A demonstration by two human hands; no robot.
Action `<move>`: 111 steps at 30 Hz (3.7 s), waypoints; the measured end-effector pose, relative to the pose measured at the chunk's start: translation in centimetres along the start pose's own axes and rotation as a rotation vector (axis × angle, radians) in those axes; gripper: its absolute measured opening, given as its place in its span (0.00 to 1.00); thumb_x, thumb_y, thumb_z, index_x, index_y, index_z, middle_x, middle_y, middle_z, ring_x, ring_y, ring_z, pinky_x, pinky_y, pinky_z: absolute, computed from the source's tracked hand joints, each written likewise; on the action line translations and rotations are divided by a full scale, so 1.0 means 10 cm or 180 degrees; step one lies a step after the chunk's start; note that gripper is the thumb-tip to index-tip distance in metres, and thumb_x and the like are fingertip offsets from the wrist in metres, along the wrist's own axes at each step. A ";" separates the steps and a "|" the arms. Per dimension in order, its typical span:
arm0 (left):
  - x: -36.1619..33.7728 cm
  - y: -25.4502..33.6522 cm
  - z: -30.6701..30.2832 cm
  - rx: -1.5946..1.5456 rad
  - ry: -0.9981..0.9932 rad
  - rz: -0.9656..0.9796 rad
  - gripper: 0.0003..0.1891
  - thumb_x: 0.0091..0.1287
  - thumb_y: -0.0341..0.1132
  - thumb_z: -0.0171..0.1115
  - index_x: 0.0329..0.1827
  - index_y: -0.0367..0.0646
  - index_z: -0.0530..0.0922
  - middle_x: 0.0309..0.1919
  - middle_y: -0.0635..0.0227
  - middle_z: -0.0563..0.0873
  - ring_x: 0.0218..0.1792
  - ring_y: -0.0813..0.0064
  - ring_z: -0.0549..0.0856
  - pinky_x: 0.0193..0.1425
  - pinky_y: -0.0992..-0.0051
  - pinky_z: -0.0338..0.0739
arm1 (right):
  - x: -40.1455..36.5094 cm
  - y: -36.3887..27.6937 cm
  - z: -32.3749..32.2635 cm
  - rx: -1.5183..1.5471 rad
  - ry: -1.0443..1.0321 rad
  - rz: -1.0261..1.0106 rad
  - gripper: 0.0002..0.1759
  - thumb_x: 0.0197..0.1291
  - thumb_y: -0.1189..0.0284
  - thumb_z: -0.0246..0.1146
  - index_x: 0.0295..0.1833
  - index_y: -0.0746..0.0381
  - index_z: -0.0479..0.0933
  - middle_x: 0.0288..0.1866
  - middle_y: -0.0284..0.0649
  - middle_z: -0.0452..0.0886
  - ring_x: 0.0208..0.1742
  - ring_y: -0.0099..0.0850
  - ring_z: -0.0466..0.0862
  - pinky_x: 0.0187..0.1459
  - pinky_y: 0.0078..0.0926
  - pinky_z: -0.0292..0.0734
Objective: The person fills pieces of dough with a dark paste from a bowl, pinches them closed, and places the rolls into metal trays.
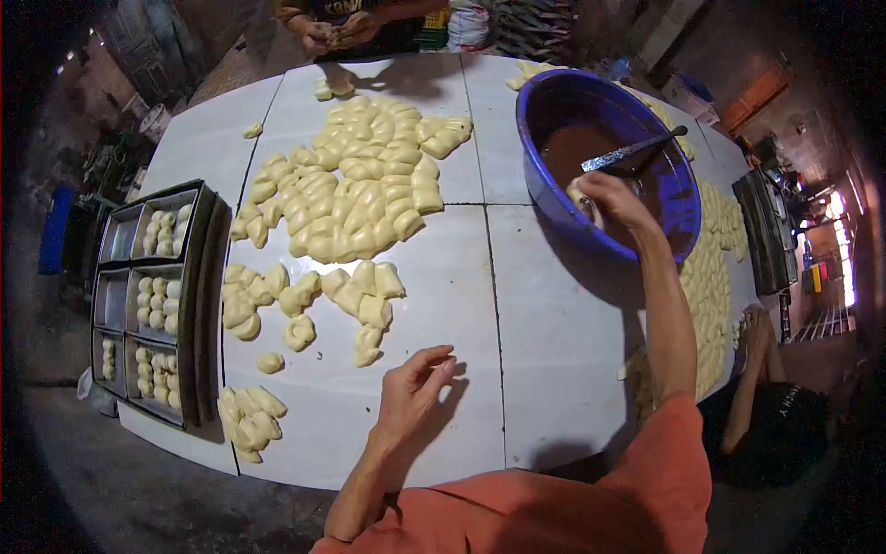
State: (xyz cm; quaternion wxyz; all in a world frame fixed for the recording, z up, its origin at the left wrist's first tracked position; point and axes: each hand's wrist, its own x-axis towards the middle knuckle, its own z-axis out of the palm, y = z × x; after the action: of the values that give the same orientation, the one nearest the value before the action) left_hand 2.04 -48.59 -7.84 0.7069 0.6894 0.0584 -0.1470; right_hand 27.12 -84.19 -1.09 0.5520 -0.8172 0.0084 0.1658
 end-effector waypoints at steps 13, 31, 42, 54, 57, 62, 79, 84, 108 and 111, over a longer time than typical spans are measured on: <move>0.11 0.34 0.26 -0.2279 -0.0316 -0.0215 0.21 0.81 0.47 0.54 0.65 0.40 0.79 0.51 0.70 0.87 0.46 0.79 0.84 0.49 0.76 0.79 | -1.20 -0.43 2.09 0.2789 -0.0184 -0.0112 0.12 0.74 0.68 0.61 0.56 0.61 0.72 0.42 0.35 0.83 0.35 0.24 0.87 0.35 0.22 0.87; -0.18 -0.12 -0.34 -0.1959 0.1173 0.0052 0.17 0.73 0.34 0.67 0.58 0.31 0.82 0.45 0.63 0.88 0.41 0.78 0.86 0.42 0.76 0.83 | -1.58 0.03 3.30 0.0089 0.0659 -0.1490 0.08 0.65 0.79 0.69 0.48 0.67 0.84 0.50 0.43 0.81 0.48 0.32 0.84 0.48 0.29 0.82; 0.00 -0.07 -0.72 -0.2230 0.0509 -0.0353 0.15 0.71 0.39 0.71 0.51 0.35 0.85 0.37 0.69 0.88 0.34 0.84 0.85 0.33 0.84 0.79 | -1.66 -0.06 3.13 -0.0158 -0.0555 -0.1673 0.26 0.64 0.75 0.68 0.68 0.63 0.76 0.60 0.44 0.79 0.55 0.34 0.83 0.55 0.32 0.83; -0.14 0.10 -0.63 -0.1463 0.0267 -0.0327 0.08 0.70 0.28 0.66 0.49 0.36 0.82 0.39 0.64 0.86 0.32 0.79 0.83 0.33 0.78 0.80 | -1.66 0.22 3.45 0.1678 0.0671 -0.1399 0.11 0.71 0.71 0.65 0.55 0.61 0.77 0.63 0.47 0.74 0.55 0.32 0.80 0.54 0.30 0.81; -0.14 -0.04 -0.58 -0.1271 0.0180 -0.0204 0.09 0.73 0.30 0.62 0.52 0.36 0.82 0.41 0.66 0.85 0.35 0.81 0.83 0.37 0.79 0.79 | -1.60 0.30 3.41 0.1122 0.0787 -0.1535 0.10 0.71 0.71 0.67 0.51 0.64 0.76 0.53 0.42 0.78 0.47 0.28 0.80 0.46 0.28 0.81; -0.24 -0.07 -0.47 -0.1463 0.0021 -0.0327 0.14 0.73 0.31 0.64 0.58 0.34 0.82 0.41 0.65 0.86 0.38 0.78 0.84 0.41 0.77 0.82 | -1.54 0.43 3.34 0.0696 0.0979 -0.1555 0.15 0.69 0.65 0.71 0.37 0.64 0.76 0.31 0.34 0.77 0.32 0.21 0.76 0.34 0.23 0.75; -0.41 -0.05 -0.58 0.1714 0.0817 0.0523 0.13 0.75 0.39 0.60 0.54 0.43 0.84 0.45 0.52 0.86 0.42 0.50 0.87 0.46 0.60 0.81 | -1.82 0.28 3.12 -0.0853 -0.0304 -0.0487 0.12 0.69 0.67 0.66 0.52 0.62 0.84 0.44 0.45 0.86 0.39 0.35 0.88 0.43 0.30 0.82; -0.42 -0.07 -0.56 0.2538 0.0490 0.0813 0.15 0.71 0.39 0.63 0.58 0.45 0.83 0.55 0.54 0.84 0.54 0.53 0.85 0.52 0.57 0.82 | -1.56 0.19 3.15 -0.0816 0.0353 -0.0587 0.15 0.71 0.66 0.63 0.55 0.64 0.83 0.46 0.45 0.86 0.43 0.38 0.87 0.47 0.33 0.81; 0.80 -0.14 -0.75 0.4053 0.1048 0.1211 0.34 0.68 0.48 0.65 0.73 0.39 0.69 0.73 0.54 0.72 0.77 0.51 0.65 0.78 0.35 0.50 | -0.99 0.27 2.42 0.2422 0.0524 -0.0282 0.19 0.66 0.75 0.61 0.59 0.60 0.65 0.45 0.45 0.83 0.37 0.31 0.85 0.38 0.31 0.86; 0.63 -0.01 -0.66 0.3419 0.1038 0.1560 0.34 0.63 0.51 0.72 0.67 0.39 0.75 0.69 0.52 0.75 0.73 0.49 0.70 0.75 0.38 0.56 | -1.24 0.27 2.26 0.2841 0.0495 -0.0210 0.22 0.68 0.72 0.65 0.63 0.60 0.64 0.52 0.50 0.83 0.45 0.33 0.86 0.47 0.32 0.85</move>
State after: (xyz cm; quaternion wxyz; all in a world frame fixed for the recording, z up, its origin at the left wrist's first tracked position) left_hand 8.82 -42.85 -9.98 0.2557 0.9564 -0.0766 0.1184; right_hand 8.91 -66.90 -7.66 0.8529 -0.5091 0.0944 0.0664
